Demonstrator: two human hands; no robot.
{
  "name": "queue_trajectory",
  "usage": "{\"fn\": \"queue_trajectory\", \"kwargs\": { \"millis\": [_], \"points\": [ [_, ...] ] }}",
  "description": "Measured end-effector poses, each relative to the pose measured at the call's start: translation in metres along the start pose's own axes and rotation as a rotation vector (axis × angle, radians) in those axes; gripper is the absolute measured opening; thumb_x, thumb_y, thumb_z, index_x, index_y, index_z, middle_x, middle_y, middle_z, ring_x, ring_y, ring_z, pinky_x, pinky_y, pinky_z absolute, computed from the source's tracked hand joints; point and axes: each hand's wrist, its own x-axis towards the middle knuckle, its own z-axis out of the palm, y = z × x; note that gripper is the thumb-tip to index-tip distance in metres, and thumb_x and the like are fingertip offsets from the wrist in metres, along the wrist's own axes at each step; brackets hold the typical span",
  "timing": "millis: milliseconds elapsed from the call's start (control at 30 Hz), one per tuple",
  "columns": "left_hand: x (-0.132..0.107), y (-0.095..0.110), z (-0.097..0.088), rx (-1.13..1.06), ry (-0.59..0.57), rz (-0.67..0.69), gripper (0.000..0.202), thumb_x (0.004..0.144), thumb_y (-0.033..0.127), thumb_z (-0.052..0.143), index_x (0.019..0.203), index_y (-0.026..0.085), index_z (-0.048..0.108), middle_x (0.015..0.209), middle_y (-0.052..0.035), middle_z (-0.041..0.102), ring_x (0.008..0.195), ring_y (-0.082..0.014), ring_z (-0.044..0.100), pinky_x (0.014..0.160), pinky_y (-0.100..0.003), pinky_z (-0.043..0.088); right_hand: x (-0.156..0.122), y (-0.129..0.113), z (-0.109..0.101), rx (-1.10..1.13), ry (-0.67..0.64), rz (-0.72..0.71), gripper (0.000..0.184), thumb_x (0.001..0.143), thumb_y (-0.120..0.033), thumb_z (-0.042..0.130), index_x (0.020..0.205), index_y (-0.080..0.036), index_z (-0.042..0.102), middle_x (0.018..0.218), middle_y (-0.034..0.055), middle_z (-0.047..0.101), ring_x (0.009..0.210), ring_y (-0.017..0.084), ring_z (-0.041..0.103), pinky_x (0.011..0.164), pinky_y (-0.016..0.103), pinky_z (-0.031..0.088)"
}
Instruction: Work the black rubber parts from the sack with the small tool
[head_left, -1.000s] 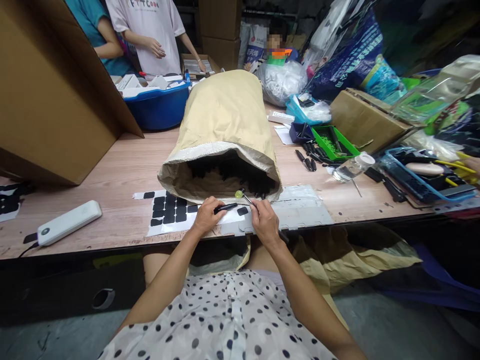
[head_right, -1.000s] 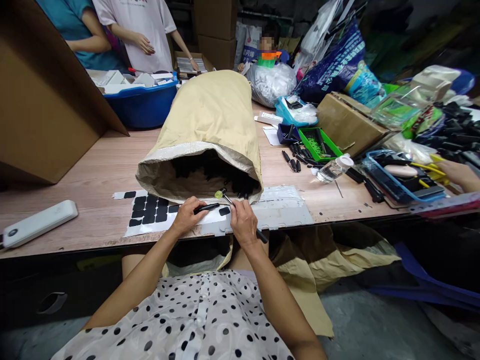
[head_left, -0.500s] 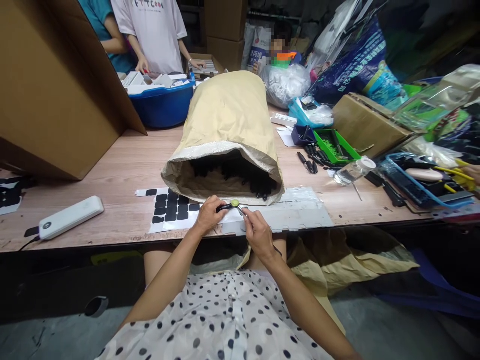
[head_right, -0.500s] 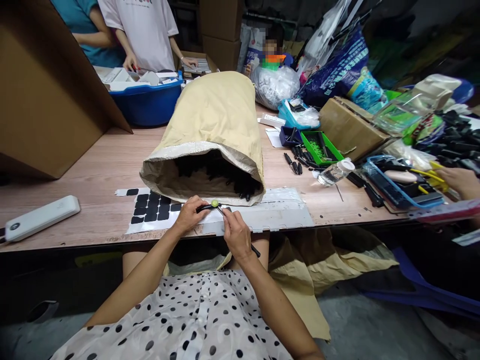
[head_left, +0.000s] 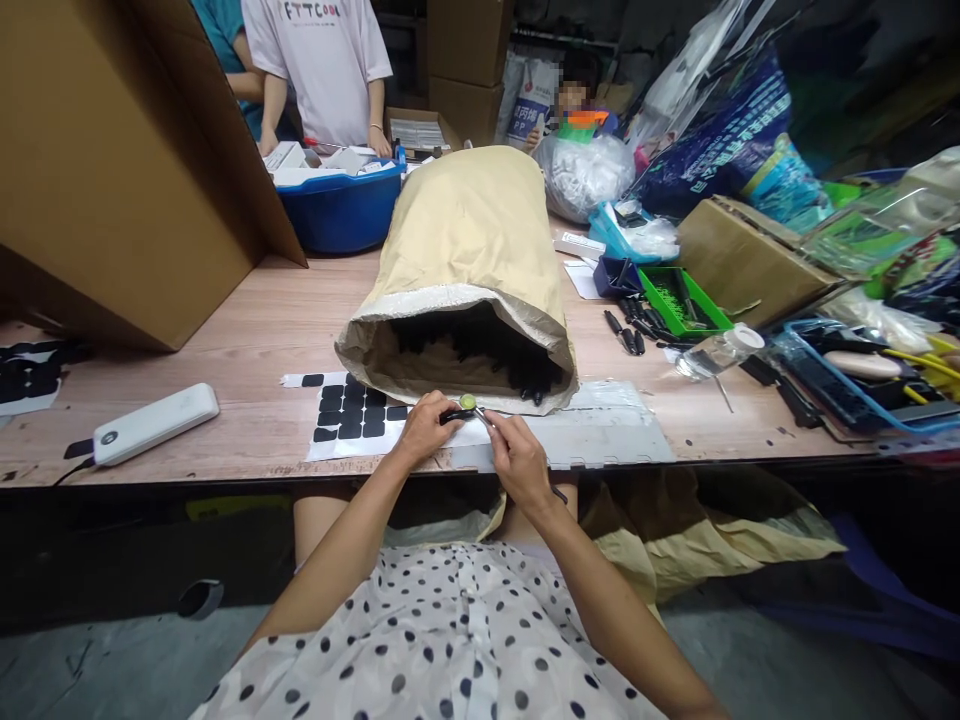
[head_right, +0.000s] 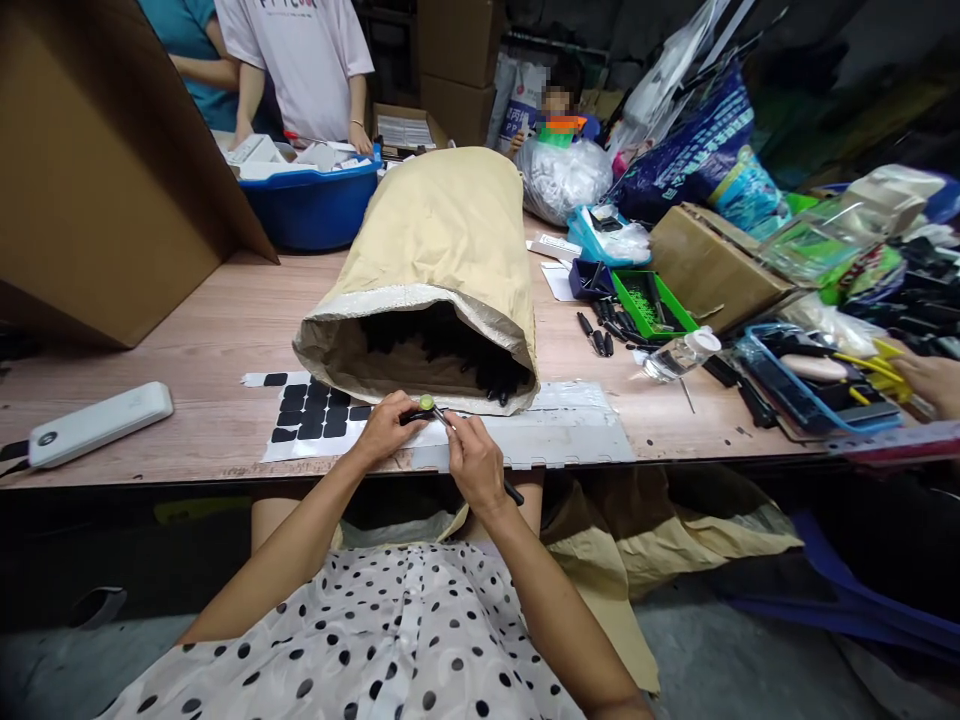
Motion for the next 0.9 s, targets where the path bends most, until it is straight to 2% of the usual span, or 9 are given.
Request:
{"fn": "queue_trajectory", "kwargs": {
  "millis": [200, 333, 567, 900],
  "points": [
    [-0.001, -0.001, 0.005, 0.046, 0.036, 0.011, 0.013, 0.078, 0.021, 0.072, 0.091, 0.023, 0.074, 0.085, -0.0009, 0.062, 0.087, -0.0194, 0.059, 0.082, -0.032, 0.049, 0.029, 0.032, 0.004, -0.317, 0.030, -0.018, 0.029, 0.099, -0.025, 0.046, 0.111, -0.024, 0.073, 0.086, 0.0066, 0.061, 0.082, 0.021, 0.053, 0.075, 0.031, 0.042],
    [-0.003, -0.001, 0.004, 0.066, 0.015, 0.014, 0.012, 0.080, 0.022, 0.070, 0.091, 0.023, 0.073, 0.086, -0.0012, 0.062, 0.088, -0.0197, 0.058, 0.083, -0.032, 0.048, 0.030, 0.043, 0.014, -0.473, 0.038, -0.030, 0.027, 0.097, -0.023, 0.048, 0.109, -0.023, 0.072, 0.087, 0.0076, 0.058, 0.083, 0.022, 0.047, 0.071, 0.032, 0.033],
    [-0.005, -0.004, 0.000, 0.092, -0.043, 0.055, 0.014, 0.086, 0.026, 0.063, 0.097, 0.024, 0.071, 0.092, -0.0023, 0.062, 0.091, -0.0212, 0.057, 0.085, -0.034, 0.048, 0.026, 0.042, 0.018, -0.523, 0.038, -0.049, 0.026, 0.097, -0.024, 0.049, 0.111, -0.023, 0.070, 0.088, 0.0070, 0.056, 0.084, 0.022, 0.044, 0.072, 0.032, 0.030],
    [-0.006, -0.006, -0.002, 0.103, -0.030, 0.069, 0.019, 0.096, 0.030, 0.049, 0.096, 0.024, 0.068, 0.093, -0.0028, 0.062, 0.092, -0.0207, 0.056, 0.088, -0.035, 0.047, 0.028, 0.040, 0.019, -0.543, 0.035, -0.030, 0.023, 0.095, -0.024, 0.050, 0.106, -0.022, 0.070, 0.090, 0.0071, 0.056, 0.084, 0.022, 0.044, 0.073, 0.032, 0.031]
  ]
}}
